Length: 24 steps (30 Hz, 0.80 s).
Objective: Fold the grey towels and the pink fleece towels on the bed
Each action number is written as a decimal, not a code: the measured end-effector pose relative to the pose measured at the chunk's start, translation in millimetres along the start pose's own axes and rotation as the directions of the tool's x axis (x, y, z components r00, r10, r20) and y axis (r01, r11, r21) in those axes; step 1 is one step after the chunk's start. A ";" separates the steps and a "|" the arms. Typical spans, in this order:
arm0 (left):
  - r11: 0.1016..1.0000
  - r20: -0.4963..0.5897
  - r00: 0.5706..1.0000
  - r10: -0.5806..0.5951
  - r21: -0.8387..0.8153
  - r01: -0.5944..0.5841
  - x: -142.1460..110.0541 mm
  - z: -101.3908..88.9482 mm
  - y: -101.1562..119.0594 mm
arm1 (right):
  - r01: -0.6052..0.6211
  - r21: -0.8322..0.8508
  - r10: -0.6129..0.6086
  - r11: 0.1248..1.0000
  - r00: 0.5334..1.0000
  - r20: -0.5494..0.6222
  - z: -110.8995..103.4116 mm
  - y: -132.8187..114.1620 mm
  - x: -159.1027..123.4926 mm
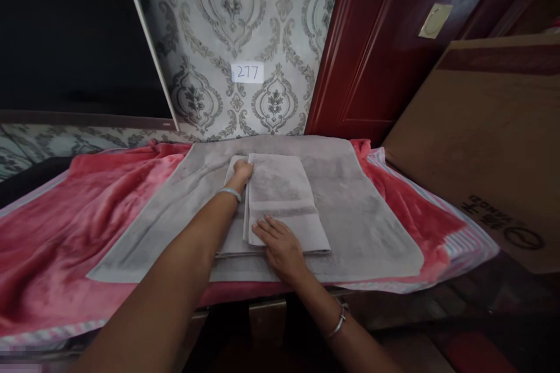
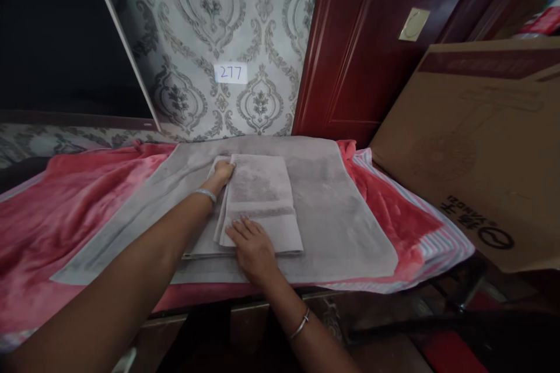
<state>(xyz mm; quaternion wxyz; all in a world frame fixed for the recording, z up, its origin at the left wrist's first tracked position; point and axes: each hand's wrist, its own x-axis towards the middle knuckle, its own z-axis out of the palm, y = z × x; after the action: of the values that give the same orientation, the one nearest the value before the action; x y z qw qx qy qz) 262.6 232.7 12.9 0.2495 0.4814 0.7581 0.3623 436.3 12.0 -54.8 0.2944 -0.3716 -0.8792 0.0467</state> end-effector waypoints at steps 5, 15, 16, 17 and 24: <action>0.986 -0.077 0.989 0.128 0.120 -0.118 -16.6 -11.0 21.8 | 0.034 0.079 -0.037 0.996 0.999 0.028 -15.2 3.0 1.6; 0.456 0.478 0.596 0.645 0.385 -0.802 -127.0 -10.7 -38.8 | -0.160 -0.144 0.185 0.976 0.967 0.174 -52.9 80.2 31.5; 0.448 0.495 0.598 0.631 0.397 -0.801 -131.7 -10.0 -47.8 | -0.149 -0.152 0.182 0.977 0.955 0.234 -49.8 82.1 31.4; 0.447 0.499 0.603 0.622 0.406 -0.797 -134.3 -9.7 -54.4 | -0.144 -0.155 0.183 0.977 0.944 0.276 -47.1 82.9 30.9; 0.481 0.485 0.617 0.620 0.386 -0.787 -133.2 -9.8 -56.8 | -0.115 -0.151 0.154 0.982 0.948 0.279 -53.4 95.3 51.3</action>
<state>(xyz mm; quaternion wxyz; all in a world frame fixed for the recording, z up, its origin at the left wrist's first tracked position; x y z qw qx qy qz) 279.2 92.8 -22.0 0.0261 0.8479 0.5161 0.1186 497.2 108.2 -14.8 0.1334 -0.4389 -0.8864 0.0619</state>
